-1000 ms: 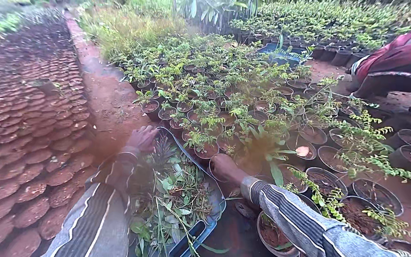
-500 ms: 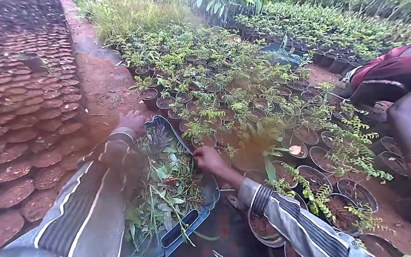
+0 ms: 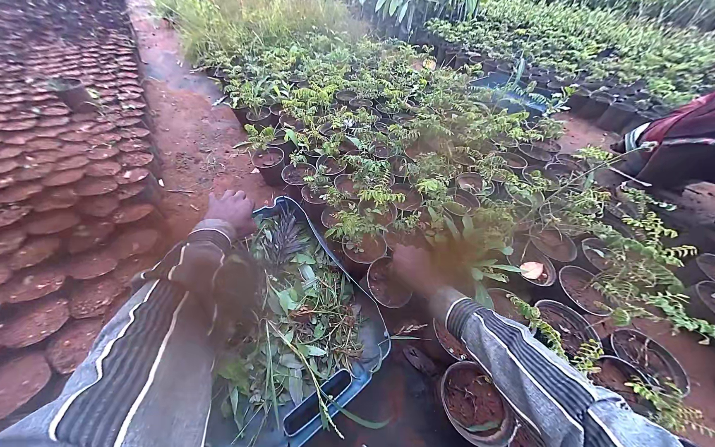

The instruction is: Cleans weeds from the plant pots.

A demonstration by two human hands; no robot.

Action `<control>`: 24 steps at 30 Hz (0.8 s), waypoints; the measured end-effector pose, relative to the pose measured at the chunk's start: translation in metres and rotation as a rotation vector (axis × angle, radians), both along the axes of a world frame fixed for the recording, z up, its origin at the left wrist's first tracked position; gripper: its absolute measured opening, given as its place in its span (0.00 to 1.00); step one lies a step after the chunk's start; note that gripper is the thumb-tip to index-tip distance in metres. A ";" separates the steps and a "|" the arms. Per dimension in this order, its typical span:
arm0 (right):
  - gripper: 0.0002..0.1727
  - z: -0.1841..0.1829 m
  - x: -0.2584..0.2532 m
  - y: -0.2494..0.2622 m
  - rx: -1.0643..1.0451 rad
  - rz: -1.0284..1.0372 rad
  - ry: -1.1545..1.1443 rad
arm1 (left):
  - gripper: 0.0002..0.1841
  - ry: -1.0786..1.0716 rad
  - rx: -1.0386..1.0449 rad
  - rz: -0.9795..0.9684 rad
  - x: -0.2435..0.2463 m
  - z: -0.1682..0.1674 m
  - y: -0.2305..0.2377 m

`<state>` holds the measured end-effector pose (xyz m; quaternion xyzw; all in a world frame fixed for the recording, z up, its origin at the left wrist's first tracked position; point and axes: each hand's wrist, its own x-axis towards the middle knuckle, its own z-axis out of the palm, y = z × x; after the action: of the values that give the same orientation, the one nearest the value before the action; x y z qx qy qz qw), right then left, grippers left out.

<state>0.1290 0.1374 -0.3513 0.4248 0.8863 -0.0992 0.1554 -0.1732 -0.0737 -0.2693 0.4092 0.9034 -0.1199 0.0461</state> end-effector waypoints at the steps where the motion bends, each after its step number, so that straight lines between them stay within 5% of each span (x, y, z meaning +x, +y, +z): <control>1: 0.19 -0.001 -0.001 -0.002 0.019 0.013 -0.008 | 0.14 -0.003 -0.009 0.006 -0.001 -0.001 0.000; 10: 0.24 0.001 -0.002 0.006 0.014 0.011 0.035 | 0.14 0.006 -0.064 0.025 0.002 0.001 -0.001; 14: 0.21 0.055 -0.004 0.030 -0.101 -0.007 0.237 | 0.13 0.007 -0.056 0.026 0.005 0.003 0.000; 18: 0.07 0.112 -0.002 0.009 -0.377 0.244 0.595 | 0.13 0.010 -0.030 0.015 0.004 0.002 0.004; 21: 0.12 0.105 -0.009 -0.016 -0.437 0.412 0.622 | 0.13 0.007 -0.024 0.008 0.005 0.004 0.010; 24: 0.10 0.078 -0.008 -0.025 -0.219 0.366 0.407 | 0.12 0.011 -0.026 0.009 0.009 0.008 0.013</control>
<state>0.1209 0.1124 -0.2737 0.2098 0.9452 -0.2476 0.0348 -0.1642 -0.0610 -0.2608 0.4039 0.9038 -0.1337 0.0472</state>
